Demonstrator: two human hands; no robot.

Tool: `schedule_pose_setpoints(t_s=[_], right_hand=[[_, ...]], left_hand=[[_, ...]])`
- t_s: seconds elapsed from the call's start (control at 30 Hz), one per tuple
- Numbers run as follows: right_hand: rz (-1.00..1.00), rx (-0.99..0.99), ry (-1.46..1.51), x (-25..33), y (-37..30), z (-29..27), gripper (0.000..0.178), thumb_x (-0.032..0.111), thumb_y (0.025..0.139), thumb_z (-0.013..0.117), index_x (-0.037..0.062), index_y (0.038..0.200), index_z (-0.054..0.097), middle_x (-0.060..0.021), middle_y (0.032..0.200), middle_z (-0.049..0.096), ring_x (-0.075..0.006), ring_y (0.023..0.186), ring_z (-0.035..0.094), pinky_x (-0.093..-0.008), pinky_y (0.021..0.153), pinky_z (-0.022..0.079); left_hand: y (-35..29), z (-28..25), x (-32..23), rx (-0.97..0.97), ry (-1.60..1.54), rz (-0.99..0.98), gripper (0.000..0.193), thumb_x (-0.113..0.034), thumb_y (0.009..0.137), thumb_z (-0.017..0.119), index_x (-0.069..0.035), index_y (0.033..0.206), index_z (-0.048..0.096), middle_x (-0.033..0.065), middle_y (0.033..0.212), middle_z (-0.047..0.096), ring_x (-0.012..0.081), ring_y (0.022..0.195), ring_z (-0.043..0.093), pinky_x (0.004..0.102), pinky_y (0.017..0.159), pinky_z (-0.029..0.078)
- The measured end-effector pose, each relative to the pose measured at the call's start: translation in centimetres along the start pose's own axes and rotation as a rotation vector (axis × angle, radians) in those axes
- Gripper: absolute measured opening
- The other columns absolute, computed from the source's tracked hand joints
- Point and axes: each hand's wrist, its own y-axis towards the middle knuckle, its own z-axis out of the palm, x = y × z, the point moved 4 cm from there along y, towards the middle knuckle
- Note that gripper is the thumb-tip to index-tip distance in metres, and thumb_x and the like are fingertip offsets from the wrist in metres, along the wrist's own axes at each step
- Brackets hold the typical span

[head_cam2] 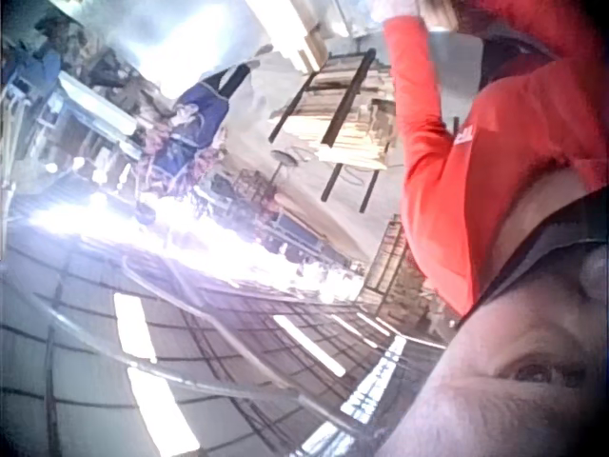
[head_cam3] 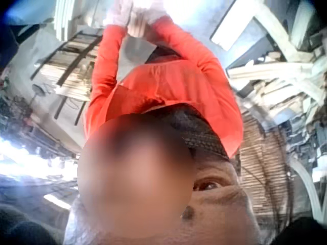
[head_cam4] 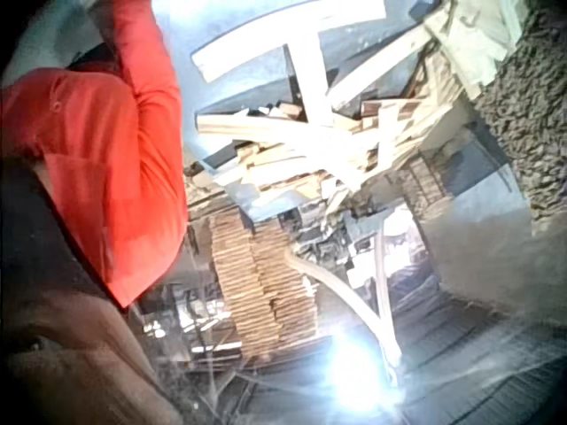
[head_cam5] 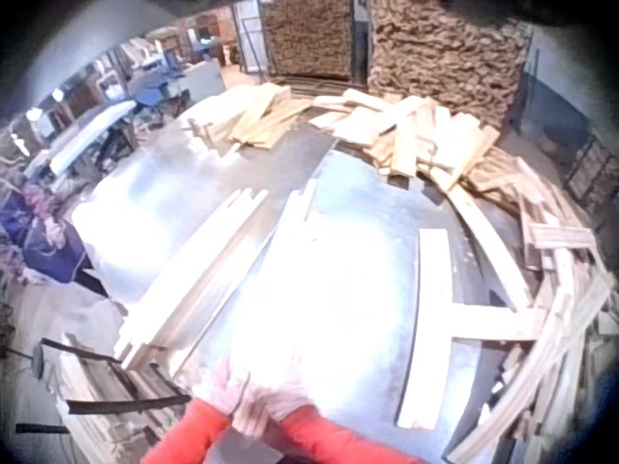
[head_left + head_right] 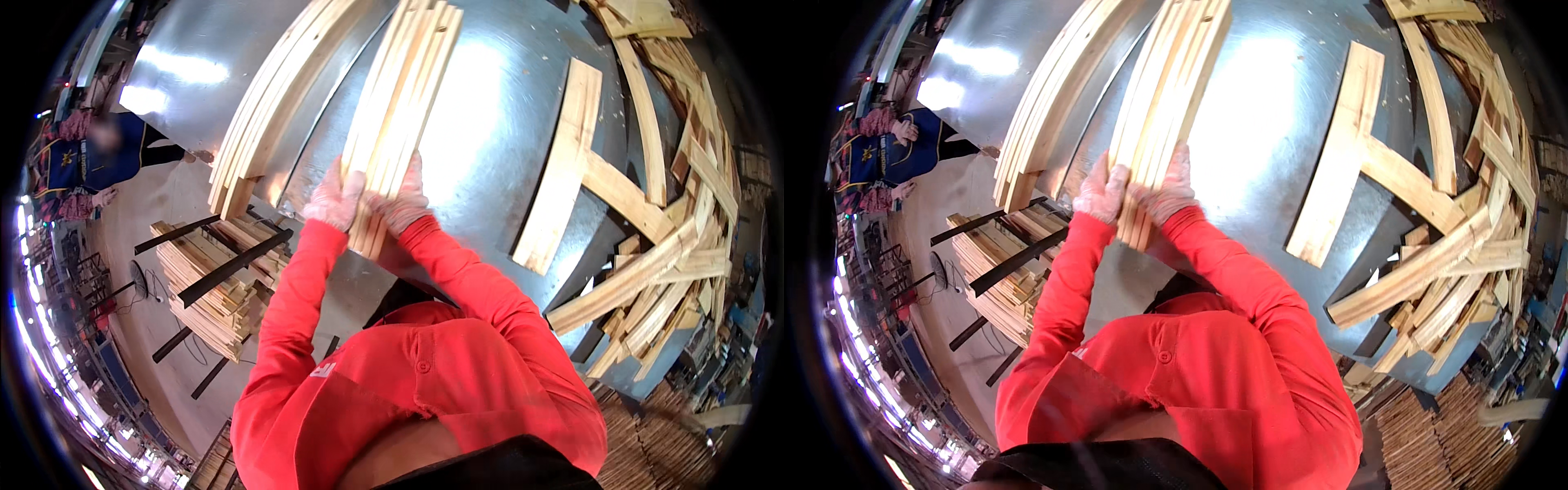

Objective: The person sorts wooden planks on a metal table, picking them up from a disorganized pile and stacking them neatly. They handle the wood by hand, aligning the pieces into a growing stack on the left side of the table.

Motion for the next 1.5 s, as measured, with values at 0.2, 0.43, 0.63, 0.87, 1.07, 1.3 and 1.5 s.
schedule_pose_setpoints(t_s=[0.2,0.43,0.63,0.87,1.07,1.3,1.5], right_hand=[[0.250,0.372,-0.343,-0.1,1.9,11.2,0.117,0.041,0.069,0.077,-0.0067,0.148,0.005,-0.0277,0.154,0.009,-0.0366,0.145,0.006,-0.0371,0.119,0.009],[0.011,0.599,-0.430,3.2,8.1,13.2,0.094,0.048,0.084,0.059,-0.0049,0.148,0.014,-0.0285,0.153,0.016,-0.0369,0.143,0.018,-0.0396,0.117,0.019],[0.121,-0.559,-1.371,9.9,0.7,-17.7,0.096,0.048,0.072,0.068,-0.0020,0.144,0.028,-0.0276,0.142,0.037,-0.0382,0.133,0.035,-0.0422,0.108,0.030],[0.509,-0.384,-0.817,5.2,-10.7,-28.1,0.111,0.051,0.068,0.076,0.0047,0.150,0.016,-0.0260,0.144,0.035,-0.0371,0.131,0.039,-0.0420,0.109,0.032],[0.695,-1.045,-0.786,5.7,-25.9,-46.6,0.089,0.051,0.079,0.068,0.0011,0.143,0.032,-0.0242,0.145,0.037,-0.0382,0.125,0.048,-0.0429,0.106,0.038],[0.359,-0.853,-0.846,7.1,-25.2,-45.5,0.056,0.039,0.085,0.061,0.0021,0.126,0.049,-0.0193,0.117,0.058,-0.0374,0.106,0.058,-0.0468,0.092,0.046],[-0.024,-0.312,-1.173,9.1,-21.2,-40.8,0.044,0.025,0.089,0.047,0.0024,0.127,0.048,-0.0169,0.122,0.054,-0.0335,0.102,0.060,-0.0458,0.086,0.049]], left_hand=[[18.0,-22.4,15.2,-0.114,1.068,0.086,0.056,-0.046,0.099,0.036,-0.002,0.131,0.052,0.0281,0.130,0.052,0.0385,0.123,0.048,0.0409,0.103,0.038],[22.1,-22.1,14.8,0.074,0.229,-0.279,0.064,-0.053,0.097,0.033,-0.005,0.137,0.044,0.0204,0.133,0.053,0.0305,0.116,0.056,0.0376,0.099,0.041],[15.3,-21.5,4.8,-0.564,0.124,0.217,0.059,-0.040,0.095,0.049,0.008,0.130,0.045,0.0214,0.116,0.060,0.0265,0.104,0.059,0.0350,0.092,0.048],[-4.3,26.1,-6.3,0.708,-0.949,-0.563,0.031,-0.028,0.096,0.055,-0.005,0.117,0.057,0.0076,0.110,0.061,0.0229,0.094,0.059,0.0405,0.084,0.052],[-8.0,29.4,-14.6,0.476,-0.373,-0.013,0.033,-0.022,0.084,0.070,-0.001,0.108,0.062,0.0105,0.098,0.067,0.0210,0.078,0.063,0.0330,0.070,0.051],[-14.4,32.0,-18.3,0.398,-0.068,0.194,0.048,-0.024,0.084,0.069,0.002,0.121,0.055,0.0112,0.096,0.066,0.0199,0.088,0.061,0.0324,0.080,0.049],[-18.9,33.2,-24.3,0.467,-0.190,0.459,0.049,-0.025,0.089,0.061,0.000,0.126,0.043,0.0158,0.109,0.061,0.0239,0.102,0.058,0.0354,0.086,0.047]])
